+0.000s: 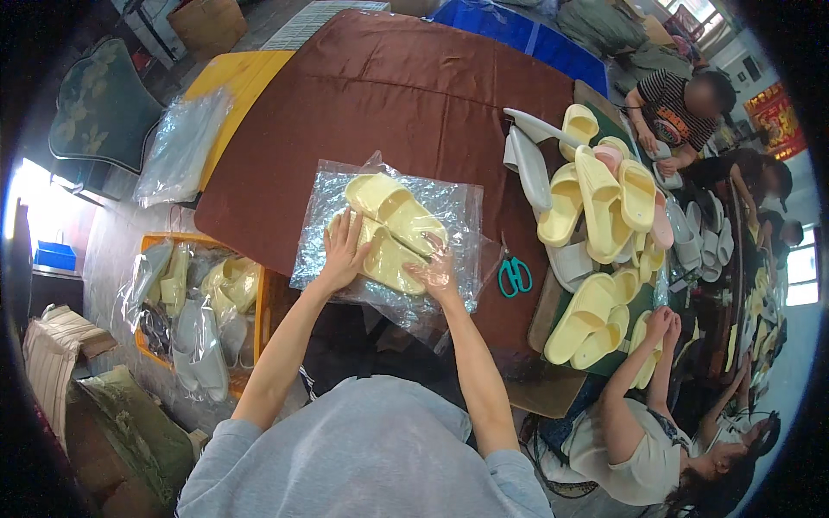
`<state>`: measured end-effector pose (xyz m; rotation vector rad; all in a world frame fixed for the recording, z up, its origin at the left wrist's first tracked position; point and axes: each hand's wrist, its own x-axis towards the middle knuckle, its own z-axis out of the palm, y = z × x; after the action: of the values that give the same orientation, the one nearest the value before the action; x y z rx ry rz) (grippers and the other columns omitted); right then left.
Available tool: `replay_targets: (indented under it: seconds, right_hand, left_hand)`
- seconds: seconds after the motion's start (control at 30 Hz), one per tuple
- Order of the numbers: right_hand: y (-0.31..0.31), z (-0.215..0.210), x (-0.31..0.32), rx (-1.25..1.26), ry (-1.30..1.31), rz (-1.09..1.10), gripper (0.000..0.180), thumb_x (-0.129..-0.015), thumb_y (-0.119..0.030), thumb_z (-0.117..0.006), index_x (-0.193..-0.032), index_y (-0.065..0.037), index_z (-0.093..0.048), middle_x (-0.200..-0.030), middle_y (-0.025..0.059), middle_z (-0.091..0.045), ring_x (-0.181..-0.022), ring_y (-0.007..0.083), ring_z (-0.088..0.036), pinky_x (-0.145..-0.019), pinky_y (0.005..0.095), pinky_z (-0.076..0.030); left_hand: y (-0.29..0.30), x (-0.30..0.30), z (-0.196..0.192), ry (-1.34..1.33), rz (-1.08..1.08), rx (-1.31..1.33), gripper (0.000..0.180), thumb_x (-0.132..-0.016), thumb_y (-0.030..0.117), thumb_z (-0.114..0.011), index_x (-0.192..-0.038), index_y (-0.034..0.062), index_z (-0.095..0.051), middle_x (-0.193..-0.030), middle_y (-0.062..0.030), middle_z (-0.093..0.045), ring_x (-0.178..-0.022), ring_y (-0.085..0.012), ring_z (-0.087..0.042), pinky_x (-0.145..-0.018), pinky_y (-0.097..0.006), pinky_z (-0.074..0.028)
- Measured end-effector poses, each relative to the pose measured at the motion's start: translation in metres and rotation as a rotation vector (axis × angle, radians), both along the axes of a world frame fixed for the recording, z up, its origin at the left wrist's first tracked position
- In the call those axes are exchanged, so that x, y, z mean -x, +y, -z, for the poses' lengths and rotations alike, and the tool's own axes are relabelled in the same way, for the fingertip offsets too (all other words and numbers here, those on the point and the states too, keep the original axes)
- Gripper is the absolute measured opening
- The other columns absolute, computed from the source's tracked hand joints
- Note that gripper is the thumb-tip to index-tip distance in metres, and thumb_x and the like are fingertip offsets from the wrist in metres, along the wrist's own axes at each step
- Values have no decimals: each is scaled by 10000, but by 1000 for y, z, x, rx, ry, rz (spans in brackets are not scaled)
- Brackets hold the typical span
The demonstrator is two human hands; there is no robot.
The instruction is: The person packages pairs of black, white, yellow, and pink slippers into plastic bags by hand. They place each pair inside a bag, smooth it out, and set the finished package onto the table.
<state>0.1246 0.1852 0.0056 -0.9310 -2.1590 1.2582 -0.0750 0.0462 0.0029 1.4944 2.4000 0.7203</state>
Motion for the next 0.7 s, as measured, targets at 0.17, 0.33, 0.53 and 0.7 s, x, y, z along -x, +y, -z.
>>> replay_targets:
  seconds: [0.17,0.33,0.53,0.7]
  right_hand:
    - [12,1,1,59,159,74,444,-828,-120,-747,-1233,-15,-598,-1225,121,-597,-1109,225,-573,-946,345,-461]
    - [41,-62,5,359,94,-260,382,-830,-109,-740,-1194,-41,-645,-1129,61,-646,-1040,147,-586,-902,289,-472]
    - [46,-30,10,497,-157,-301,433,-823,-90,-729,-1244,-46,-642,-1167,52,-664,-1016,136,-595,-905,275,-481]
    - [52,-7,6,369,133,-423,445,-799,-82,-709,-1241,-80,-657,-1149,84,-660,-1036,153,-606,-907,289,-481]
  left_hand:
    - [-3,7,-35,-232,-12,-124,651,-992,423,-460,-1556,203,-218,-1596,-184,-143,-1469,-394,-142,-1122,-652,-99]
    - [-28,30,-66,-20,-220,-415,410,-947,123,-527,-1346,35,-505,-1402,-200,-467,-1301,-379,-429,-1084,-448,-339]
    - [-46,51,-13,15,-150,-166,461,-984,181,-462,-1416,26,-428,-1494,-159,-393,-1401,-330,-336,-1160,-447,-243]
    - [-49,47,11,200,-77,52,584,-1010,323,-386,-1509,37,-289,-1585,-128,-262,-1471,-274,-221,-1205,-444,-112]
